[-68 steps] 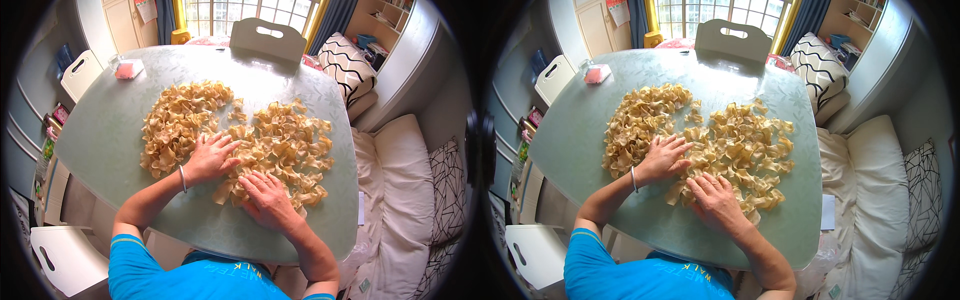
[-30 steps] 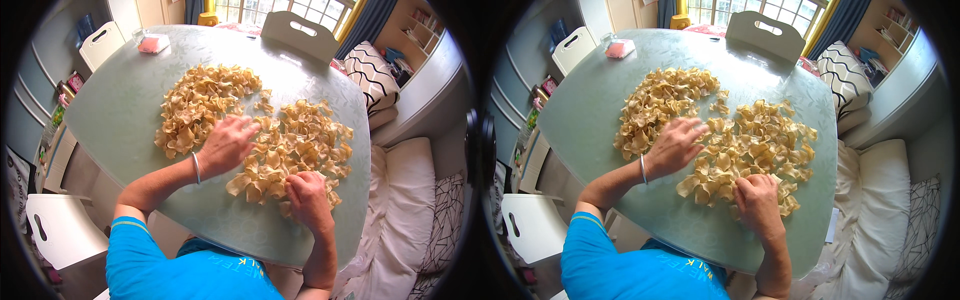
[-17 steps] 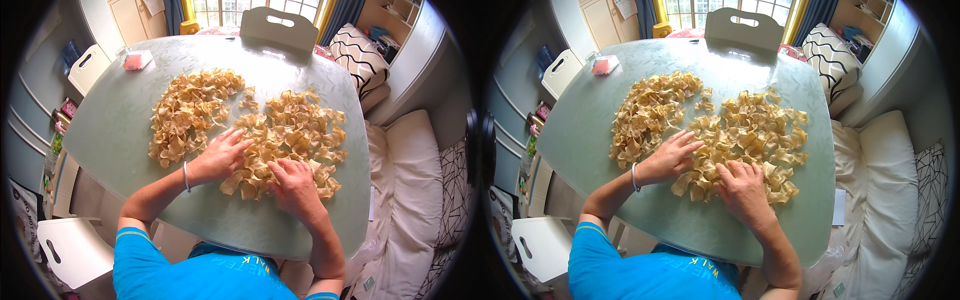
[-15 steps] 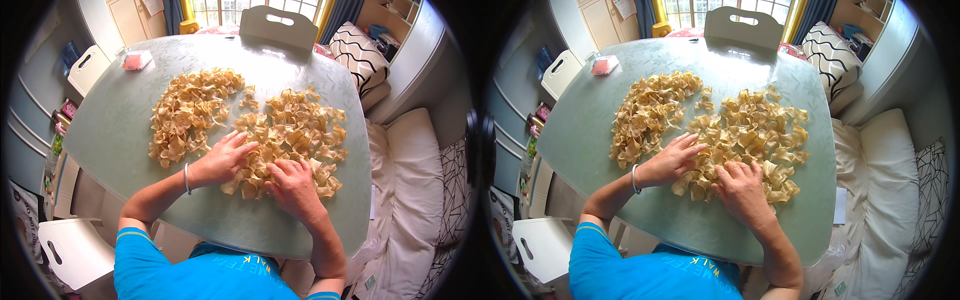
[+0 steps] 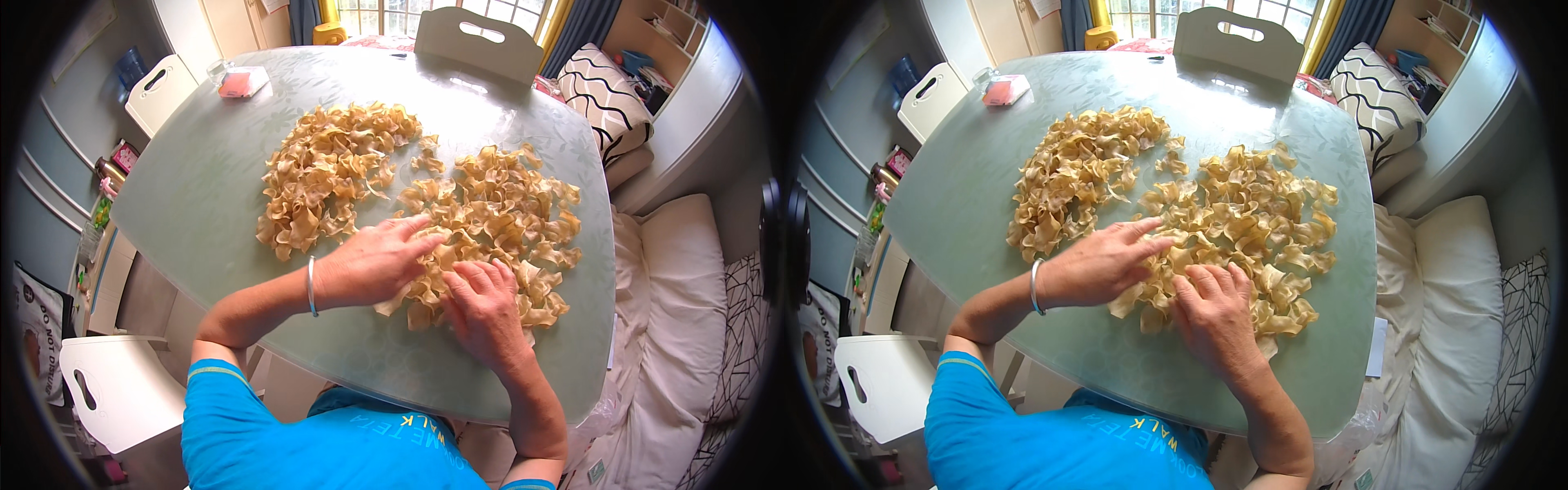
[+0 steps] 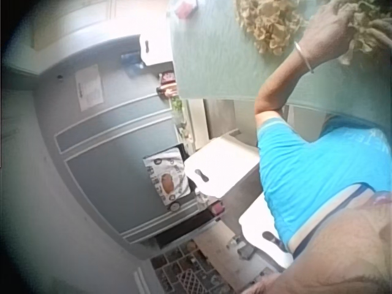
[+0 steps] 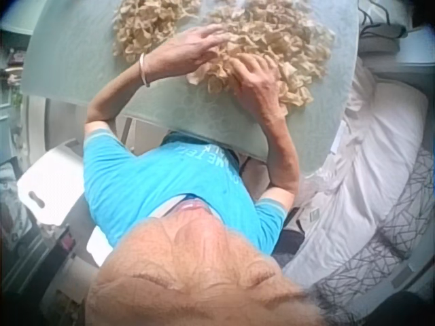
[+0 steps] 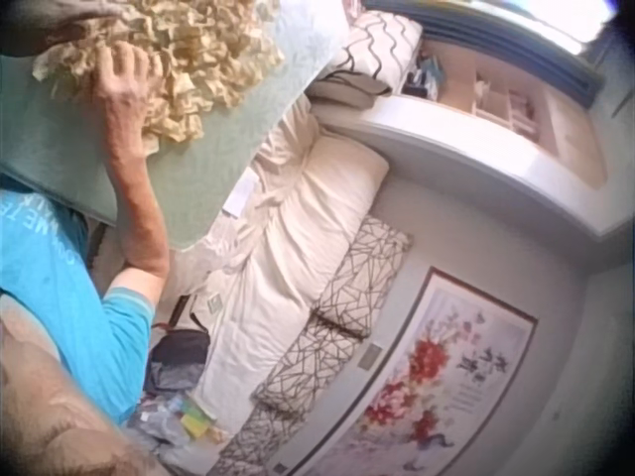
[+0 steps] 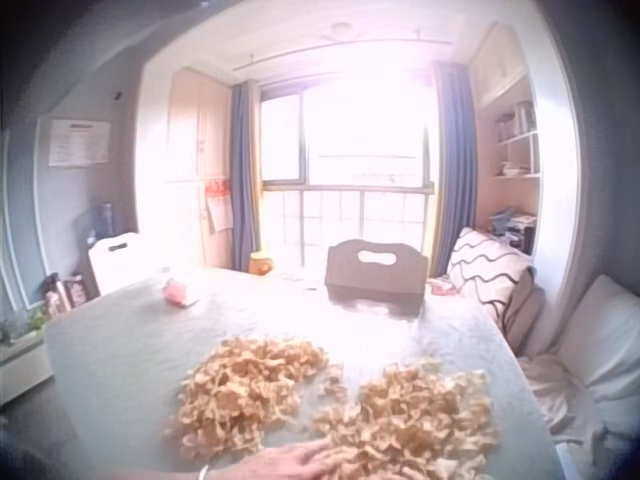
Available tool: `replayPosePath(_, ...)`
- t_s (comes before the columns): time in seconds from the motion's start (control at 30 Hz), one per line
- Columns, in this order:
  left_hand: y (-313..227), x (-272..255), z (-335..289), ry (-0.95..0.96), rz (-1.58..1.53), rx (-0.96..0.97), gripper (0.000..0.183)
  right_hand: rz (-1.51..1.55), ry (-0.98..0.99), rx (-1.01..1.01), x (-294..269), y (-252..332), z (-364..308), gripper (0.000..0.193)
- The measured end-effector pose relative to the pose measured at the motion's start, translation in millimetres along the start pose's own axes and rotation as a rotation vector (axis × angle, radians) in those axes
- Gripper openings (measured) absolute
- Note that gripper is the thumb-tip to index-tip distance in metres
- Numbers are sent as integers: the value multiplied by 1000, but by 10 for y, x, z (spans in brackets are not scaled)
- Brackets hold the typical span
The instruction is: The person sorts dried food pieces by hand on a table, moving individual slices from one pile to another and spreading them out across the surface.
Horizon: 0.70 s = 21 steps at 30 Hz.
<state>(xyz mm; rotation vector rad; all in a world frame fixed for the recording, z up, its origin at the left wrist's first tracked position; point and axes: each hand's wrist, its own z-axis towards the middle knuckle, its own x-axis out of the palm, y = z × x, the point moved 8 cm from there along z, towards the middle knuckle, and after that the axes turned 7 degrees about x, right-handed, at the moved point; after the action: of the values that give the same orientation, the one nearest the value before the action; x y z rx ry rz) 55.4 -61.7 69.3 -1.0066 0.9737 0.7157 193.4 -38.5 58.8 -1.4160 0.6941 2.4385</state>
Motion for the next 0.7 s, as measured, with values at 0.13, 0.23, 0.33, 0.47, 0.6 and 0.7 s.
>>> replayPosePath(0.13,184,-65,-156,249,55,-256,47,8,53,-77,109,168,-34,45)
replayPosePath(0.23,263,67,-375,261,94,-260,49,-10,118,-84,205,246,-90,50)
replayPosePath(0.33,198,133,-428,195,115,-185,50,-70,174,-31,178,193,-71,52)
replayPosePath(0.47,70,217,-319,56,31,-24,49,-118,156,38,122,11,-41,48)
replayPosePath(0.6,-11,246,-188,-66,-120,17,51,-114,121,69,82,-71,-15,42)
replayPosePath(0.7,-84,317,-151,-121,-162,104,52,-107,103,116,55,-149,-11,39)
